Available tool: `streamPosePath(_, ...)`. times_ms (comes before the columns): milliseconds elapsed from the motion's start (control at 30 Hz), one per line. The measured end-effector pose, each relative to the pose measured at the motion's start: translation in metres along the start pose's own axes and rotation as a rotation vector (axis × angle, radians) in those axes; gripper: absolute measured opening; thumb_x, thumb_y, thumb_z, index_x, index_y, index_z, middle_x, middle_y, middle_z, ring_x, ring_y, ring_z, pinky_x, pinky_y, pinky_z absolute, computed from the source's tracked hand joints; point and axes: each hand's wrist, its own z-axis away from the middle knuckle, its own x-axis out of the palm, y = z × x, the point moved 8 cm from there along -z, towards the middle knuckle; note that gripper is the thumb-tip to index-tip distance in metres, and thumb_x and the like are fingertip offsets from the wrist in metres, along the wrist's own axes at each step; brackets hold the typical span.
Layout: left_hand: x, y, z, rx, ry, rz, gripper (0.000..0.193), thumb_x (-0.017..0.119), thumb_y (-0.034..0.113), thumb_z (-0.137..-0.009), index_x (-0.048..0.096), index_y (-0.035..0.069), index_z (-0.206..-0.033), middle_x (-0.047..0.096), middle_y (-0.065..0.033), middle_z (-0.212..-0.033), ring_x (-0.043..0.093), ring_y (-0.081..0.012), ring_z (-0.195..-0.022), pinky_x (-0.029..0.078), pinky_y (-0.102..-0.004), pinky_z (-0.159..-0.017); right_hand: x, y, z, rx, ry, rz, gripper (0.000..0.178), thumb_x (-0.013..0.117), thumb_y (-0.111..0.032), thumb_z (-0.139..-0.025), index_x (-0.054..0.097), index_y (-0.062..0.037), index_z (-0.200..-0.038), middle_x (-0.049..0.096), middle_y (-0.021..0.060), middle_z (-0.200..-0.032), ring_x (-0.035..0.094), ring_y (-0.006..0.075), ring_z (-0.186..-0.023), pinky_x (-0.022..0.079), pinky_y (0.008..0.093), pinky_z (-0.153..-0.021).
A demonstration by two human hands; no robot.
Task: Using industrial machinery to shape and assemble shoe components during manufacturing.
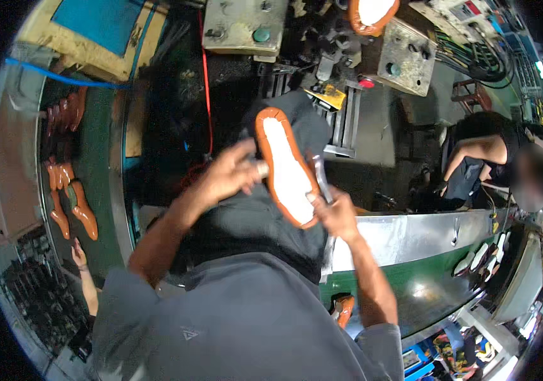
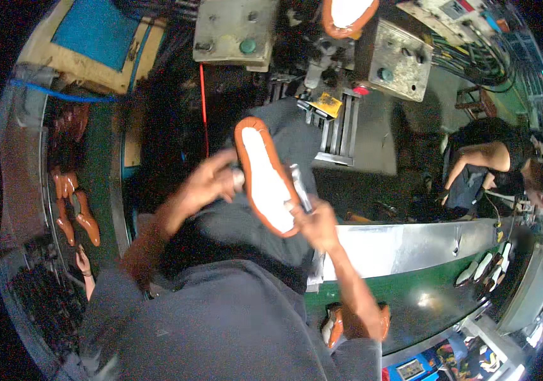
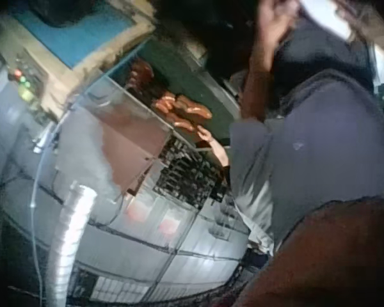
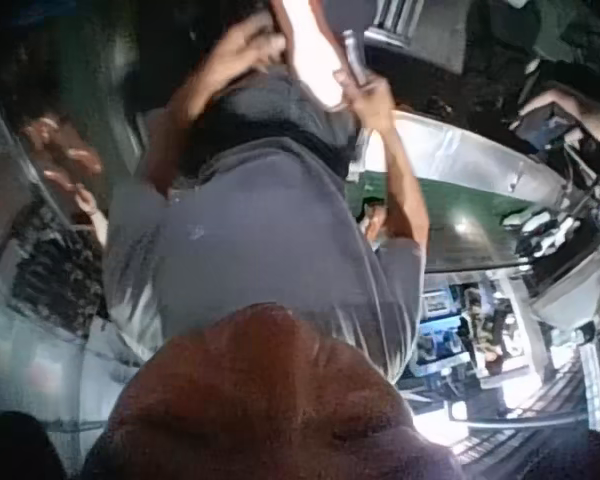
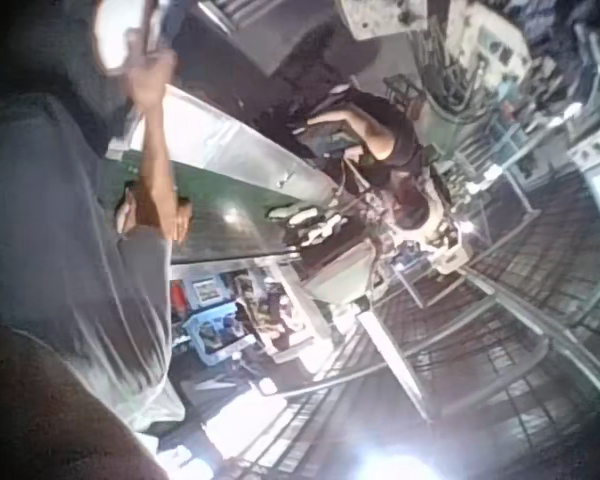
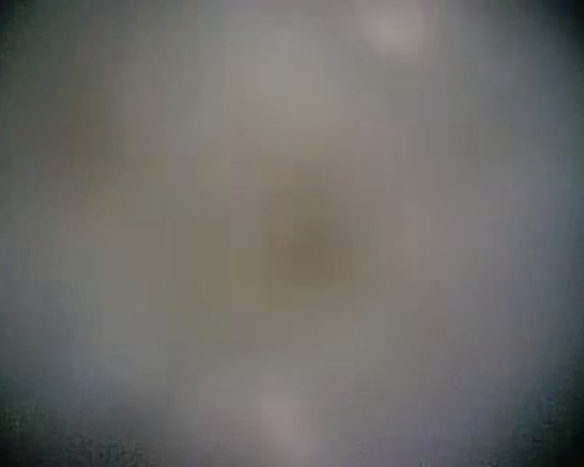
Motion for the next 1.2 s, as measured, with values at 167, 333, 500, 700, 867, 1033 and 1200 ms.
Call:
streamPosePath(167,0.06,-0.014,0.011,0.062,-0.019,0.237,0.088,0.074,0.022,-0.105,0.02,0.012,-0.174,0.057,-0.0153,-0.155,0.063,-0.0313,-0.135,0.061,-0.0509,-0.101,0.032,-0.035,0.048,0.171,0.211,-0.118,0.046,0.074,-0.039,-0.104,0.074,0.0065,-0.11,0.074,0.0205,-0.077,0.076,0.0256,-0.073,0.058,0.0421,-0.068)
streamPosePath(333,0.12,0.017,-0.023,0.142,-0.176,0.247,0.098,0.069,0.004,-0.1,0.01,0.017,-0.177,0.034,-0.0082,-0.174,0.047,-0.0288,-0.15,0.052,-0.0517,-0.113,0.012,-0.031,0.077,0.145,0.457,-0.174,0.044,0.073,-0.036,-0.106,0.072,0.0072,-0.102,0.067,0.0192,-0.069,0.07,0.0199,-0.067,0.055,0.0417,-0.063)
streamPosePath(500,0.2,0.04,-0.017,-0.041,-0.522,0.382,0.098,0.057,0.005,-0.09,0.013,0.022,-0.176,0.05,-0.0248,-0.158,0.069,-0.0459,-0.123,0.061,-0.0697,-0.098,-0.031,0.033,0.151,0.171,0.634,-0.676,0.048,0.055,-0.04,-0.116,0.071,0.0052,-0.118,0.071,0.0069,-0.081,0.062,0.0112,-0.06,0.05,0.0279,-0.054)
streamPosePath(700,0.293,-0.065,-0.073,-0.398,-0.796,0.172,0.095,0.063,0.004,-0.095,0.016,0.02,-0.176,0.048,-0.0191,-0.162,0.061,-0.0361,-0.137,0.054,-0.0562,-0.112,-0.102,0.158,0.232,0.311,0.953,-0.531,0.059,0.041,-0.045,-0.119,0.064,0.0092,-0.115,0.071,0.0119,-0.077,0.068,0.0179,-0.057,0.052,0.0325,-0.05)
streamPosePath(867,0.318,-0.104,-0.084,-0.493,-0.775,-0.145,0.092,0.065,0.0,-0.099,0.017,0.016,-0.176,0.044,-0.0123,-0.166,0.05,-0.0263,-0.148,0.045,-0.0435,-0.121,-0.12,0.145,0.272,0.011,1.523,-0.618,0.052,0.042,-0.04,-0.119,0.066,0.006,-0.113,0.07,0.0134,-0.078,0.069,0.0192,-0.064,0.056,0.0343,-0.06)
streamPosePath(1033,0.321,-0.113,-0.089,-0.554,-0.798,-0.07,0.092,0.062,-0.003,-0.099,0.015,0.015,-0.176,0.043,-0.0132,-0.167,0.05,-0.0263,-0.148,0.045,-0.0444,-0.121,-0.08,0.235,0.205,0.531,0.995,-0.151,0.062,0.039,-0.035,-0.117,0.07,0.0081,-0.085,0.071,0.023,-0.074,0.073,0.0298,-0.066,0.057,0.0427,-0.068)
streamPosePath(1200,0.318,-0.117,-0.088,-0.568,-0.8,-0.007,0.094,0.059,-0.006,-0.097,0.012,0.012,-0.176,0.041,-0.0143,-0.168,0.049,-0.0264,-0.149,0.045,-0.0452,-0.122,-0.091,0.192,0.252,-0.179,1.646,-0.822,0.054,0.032,-0.036,-0.118,0.059,0.0098,-0.116,0.067,0.0154,-0.075,0.069,0.0227,-0.061,0.058,0.0395,-0.055)
